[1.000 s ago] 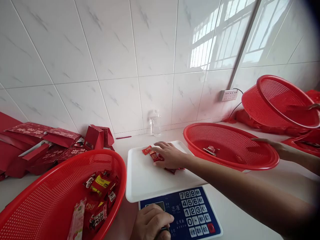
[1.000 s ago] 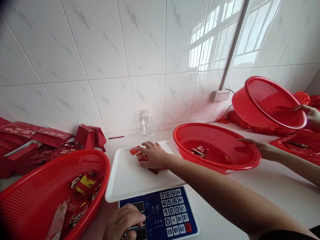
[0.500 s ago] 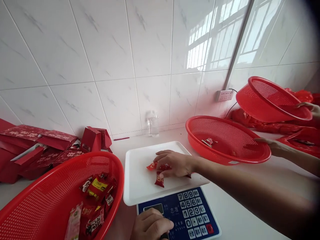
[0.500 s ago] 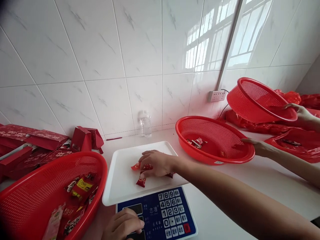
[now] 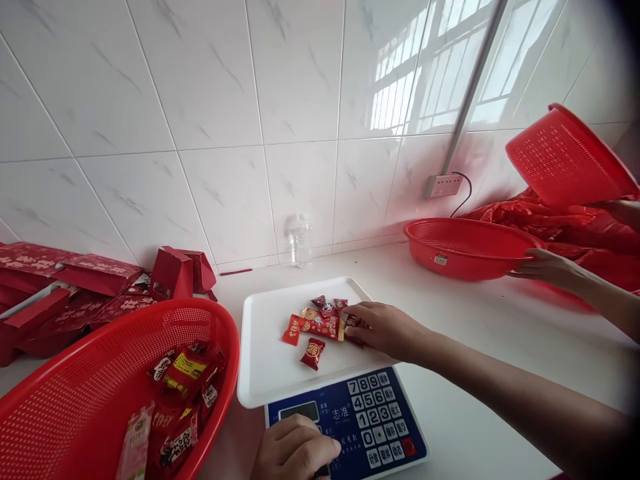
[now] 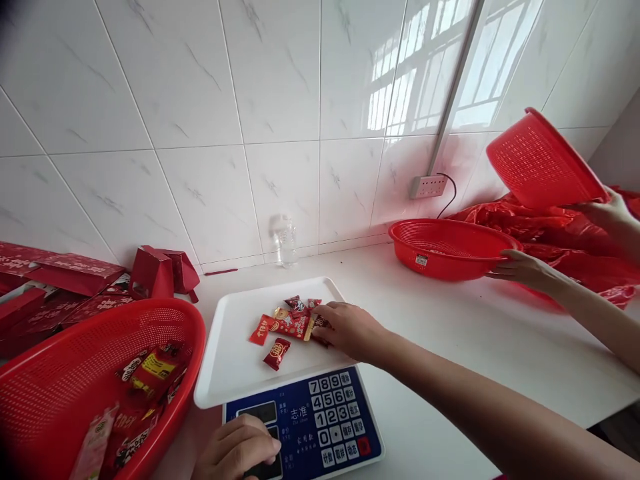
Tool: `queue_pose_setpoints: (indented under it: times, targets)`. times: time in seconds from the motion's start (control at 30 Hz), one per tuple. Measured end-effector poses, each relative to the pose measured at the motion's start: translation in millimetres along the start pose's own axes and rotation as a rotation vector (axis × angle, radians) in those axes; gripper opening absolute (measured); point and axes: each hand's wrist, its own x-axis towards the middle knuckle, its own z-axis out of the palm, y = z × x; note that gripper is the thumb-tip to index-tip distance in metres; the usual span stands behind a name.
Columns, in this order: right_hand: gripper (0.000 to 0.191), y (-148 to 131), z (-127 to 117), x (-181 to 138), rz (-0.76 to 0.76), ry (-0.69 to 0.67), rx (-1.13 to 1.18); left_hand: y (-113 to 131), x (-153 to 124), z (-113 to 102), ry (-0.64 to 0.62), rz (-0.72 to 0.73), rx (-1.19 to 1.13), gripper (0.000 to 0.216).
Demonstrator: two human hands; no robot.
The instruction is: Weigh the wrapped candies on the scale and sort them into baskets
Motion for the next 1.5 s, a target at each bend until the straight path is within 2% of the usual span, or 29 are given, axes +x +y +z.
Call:
queue_pose_setpoints:
  times: [0.13, 0.27, 0.33, 0.5, 0.6, 0.7, 0.73, 0.83, 0.9, 0.97, 1.03, 1.1, 1.23, 1.5]
  targets:
    - [0.041, -13, 9, 20, -0.018, 0.102, -0.015, 1, 7, -2, -0.014, 0.008, -0.004, 0.038]
    - [0.045, -31, 9, 33, -0.130, 0.176, -0.031, 1, 8, -4, -0.032, -0.026, -0.031, 0.037]
    - [0.052, -45, 9, 36, -0.223, 0.126, -0.014, 0, 7, -5, -0.043, -0.025, -0.038, 0.037]
    - [0.063, -70, 17, 36, -0.477, -0.136, 0.121, 0, 3, -3, -0.032, -0.057, -0.015, 0.039]
    - [0.051, -71, 20, 30, -0.562, -0.139, 0.155, -2, -1, 3, 0.021, -0.039, -0.005, 0.039]
    - [0.022, -61, 16, 19, -0.600, -0.065, 0.184, -3, 0, 7, 0.075, 0.000, 0.008, 0.038]
    - [0.014, -56, 14, 15, -0.619, -0.045, 0.185, -2, 1, 6, 0.064, 0.003, 0.012, 0.036]
    - [0.006, -37, 8, 2, -0.669, 0.008, 0.167, 1, 7, 1, -0.014, 0.004, 0.022, 0.032]
    - [0.008, -22, 7, -5, -0.611, 0.061, 0.155, 2, 10, -1, -0.045, 0.016, 0.018, 0.033]
    - [0.026, -7, 8, -8, -0.457, 0.089, 0.158, 2, 11, -2, -0.039, 0.031, 0.014, 0.036]
    - [0.048, 4, 12, -7, -0.293, 0.052, 0.154, 2, 11, -2, -0.044, 0.035, 0.005, 0.036]
    - [0.058, 10, 17, -3, -0.233, 0.006, 0.120, 2, 10, -1, -0.061, 0.033, -0.007, 0.035]
    - [0.038, 8, 24, 10, -0.286, 0.049, 0.040, 1, 5, -2, -0.075, -0.007, -0.021, 0.036]
    - [0.025, 2, 29, 31, -0.293, 0.206, 0.066, -7, -10, -3, -0.131, -0.093, -0.081, 0.032]
